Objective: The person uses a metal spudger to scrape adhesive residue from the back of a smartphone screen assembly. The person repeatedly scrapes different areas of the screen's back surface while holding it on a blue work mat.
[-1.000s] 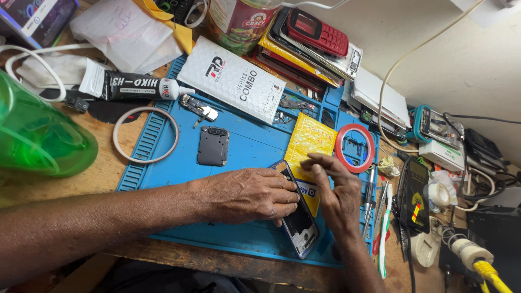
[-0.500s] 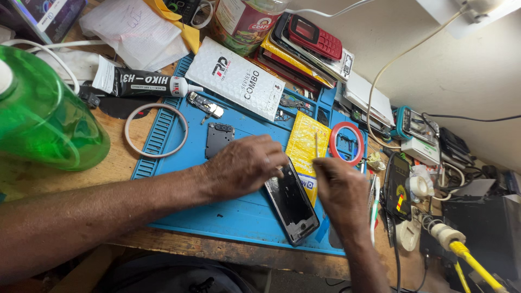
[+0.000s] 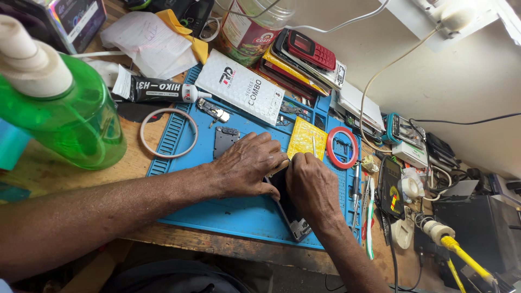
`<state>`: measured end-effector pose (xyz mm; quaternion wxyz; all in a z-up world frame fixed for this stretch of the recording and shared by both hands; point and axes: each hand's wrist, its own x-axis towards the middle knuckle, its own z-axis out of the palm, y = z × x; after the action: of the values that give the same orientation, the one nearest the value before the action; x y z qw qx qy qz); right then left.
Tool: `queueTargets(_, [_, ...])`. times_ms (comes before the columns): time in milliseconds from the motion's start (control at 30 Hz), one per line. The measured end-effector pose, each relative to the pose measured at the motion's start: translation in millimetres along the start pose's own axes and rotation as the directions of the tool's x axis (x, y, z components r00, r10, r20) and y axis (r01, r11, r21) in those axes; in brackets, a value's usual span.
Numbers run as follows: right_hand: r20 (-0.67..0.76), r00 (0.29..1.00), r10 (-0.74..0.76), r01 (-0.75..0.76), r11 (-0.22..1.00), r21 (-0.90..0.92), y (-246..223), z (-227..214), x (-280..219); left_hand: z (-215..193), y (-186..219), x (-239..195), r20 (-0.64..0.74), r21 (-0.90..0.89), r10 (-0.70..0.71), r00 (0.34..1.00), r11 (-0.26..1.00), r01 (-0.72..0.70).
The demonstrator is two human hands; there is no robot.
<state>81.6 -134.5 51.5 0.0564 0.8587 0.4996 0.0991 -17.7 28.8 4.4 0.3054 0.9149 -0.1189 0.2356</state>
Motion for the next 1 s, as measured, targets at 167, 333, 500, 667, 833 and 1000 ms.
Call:
queueTargets(167, [0.048,0.998,-0.031,0.033,0.998,-0.054,0.6,5.6,4.7,-1.0,-0.7,-0.1,0.068,0.027,-0.007,0.998,1.000,0.005])
queueTargets(333, [0.123,0.989,0.083,-0.104,0.978,0.181,7.0,5.8,5.1,-0.8,1.2,-0.9,0.054,0.050,0.024,0.998,0.998,-0.027])
queueTargets(500, [-0.102,0.994,0.029,-0.008,0.979,0.204,3.6,14.2,-5.9,1.2,2.3,-2.0,0.058,0.068,0.023,0.998,0.997,-0.027])
queueTargets(667, [-0.056,0.997,0.052,-0.040,0.981,0.188,12.3,29.7,-8.7,1.0,3.7,-0.5,0.075,0.071,0.016,0.997,0.997,-0.021])
queueTargets(833, [0.132,0.954,0.270,-0.290,0.710,0.641,52.8,41.2,-4.3,2.2,2.1,-1.5,0.072,0.095,0.032,0.997,0.995,-0.039])
queueTargets(1000, [0.065,0.938,0.341,-0.241,0.504,0.829,76.6,32.0,-15.0,2.3,1.6,-1.5,0.089,0.091,0.031,0.996,0.995,-0.039])
